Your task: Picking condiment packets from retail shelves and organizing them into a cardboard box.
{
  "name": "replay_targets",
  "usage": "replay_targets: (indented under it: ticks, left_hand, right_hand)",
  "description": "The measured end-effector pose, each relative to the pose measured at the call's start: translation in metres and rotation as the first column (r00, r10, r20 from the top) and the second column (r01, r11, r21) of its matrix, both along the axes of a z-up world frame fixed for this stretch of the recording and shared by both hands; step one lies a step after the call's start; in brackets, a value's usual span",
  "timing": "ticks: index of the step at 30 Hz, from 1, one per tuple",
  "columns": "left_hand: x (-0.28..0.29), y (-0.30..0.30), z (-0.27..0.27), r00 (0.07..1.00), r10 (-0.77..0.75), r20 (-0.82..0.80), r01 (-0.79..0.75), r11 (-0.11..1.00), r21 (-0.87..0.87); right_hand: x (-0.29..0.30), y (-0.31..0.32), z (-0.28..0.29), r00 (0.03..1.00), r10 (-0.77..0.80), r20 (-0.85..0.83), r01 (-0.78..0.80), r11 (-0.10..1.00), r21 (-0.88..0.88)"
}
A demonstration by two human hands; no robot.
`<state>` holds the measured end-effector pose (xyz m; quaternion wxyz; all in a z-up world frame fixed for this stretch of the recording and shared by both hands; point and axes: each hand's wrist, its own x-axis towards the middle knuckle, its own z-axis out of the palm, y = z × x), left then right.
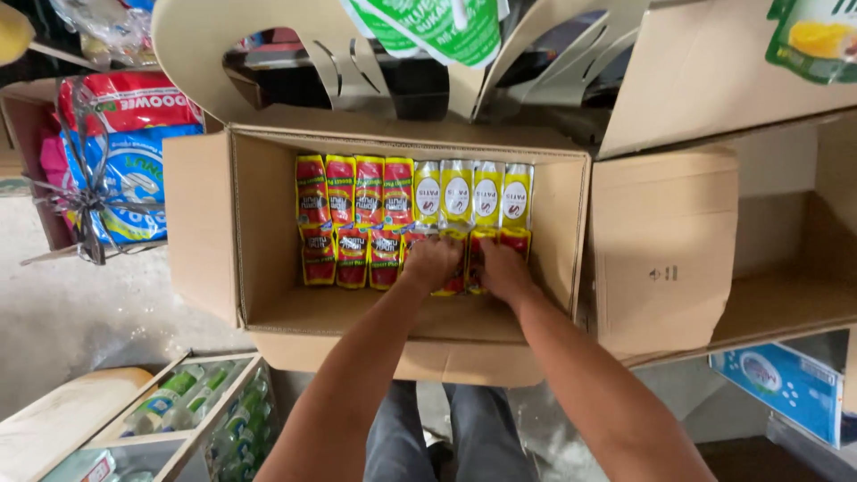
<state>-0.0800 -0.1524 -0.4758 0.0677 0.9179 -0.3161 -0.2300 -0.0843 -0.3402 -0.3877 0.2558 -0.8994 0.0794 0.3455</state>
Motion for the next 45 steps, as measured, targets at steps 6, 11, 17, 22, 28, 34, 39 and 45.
replay_targets:
  ticks: [6, 11, 17, 22, 28, 34, 39, 45]
  left_hand:
    - [0.007, -0.009, 0.023, 0.993, 0.100, 0.068, -0.099, 0.995, -0.021]
    - [0.009, -0.030, 0.022, 0.982, 0.187, 0.004, -0.186, 0.977, 0.107]
    - [0.017, -0.041, 0.045, 0.974, 0.217, -0.061, -0.205, 0.966, 0.158]
    - [-0.001, -0.040, 0.011, 0.976, 0.215, -0.021, -0.208, 0.962, 0.178]
    - [-0.015, -0.004, 0.036, 0.986, 0.122, 0.115, -0.143, 0.969, 0.201]
    - [-0.010, 0.034, 0.134, 0.950, 0.313, -0.006, -0.312, 0.944, -0.104]
    - [0.011, 0.050, 0.304, 0.701, 0.612, -0.367, -0.713, 0.611, -0.343]
    - [0.017, 0.078, 0.430, 0.634, 0.711, -0.306, -0.734, 0.427, -0.528]
  right_hand:
    - [0.000, 0.009, -0.008, 0.964, 0.136, 0.226, -0.153, 0.987, 0.057]
    - [0.002, 0.015, -0.015, 0.988, 0.154, 0.010, -0.151, 0.980, -0.130]
    - [-0.001, 0.014, -0.029, 0.998, 0.058, -0.015, -0.060, 0.990, -0.130]
    - [-0.001, 0.015, 0.000, 0.997, 0.076, -0.028, -0.079, 0.988, -0.132]
    - [-0.017, -0.012, 0.011, 0.986, 0.101, -0.133, -0.118, 0.985, -0.124]
    - [-0.031, -0.024, 0.031, 0.898, -0.195, 0.394, 0.072, 0.950, 0.304]
    - [0.003, 0.024, 0.145, 0.928, -0.365, -0.074, 0.352, 0.793, 0.498]
    - [0.045, 0.067, 0.278, 0.957, -0.290, 0.028, 0.203, 0.731, 0.651]
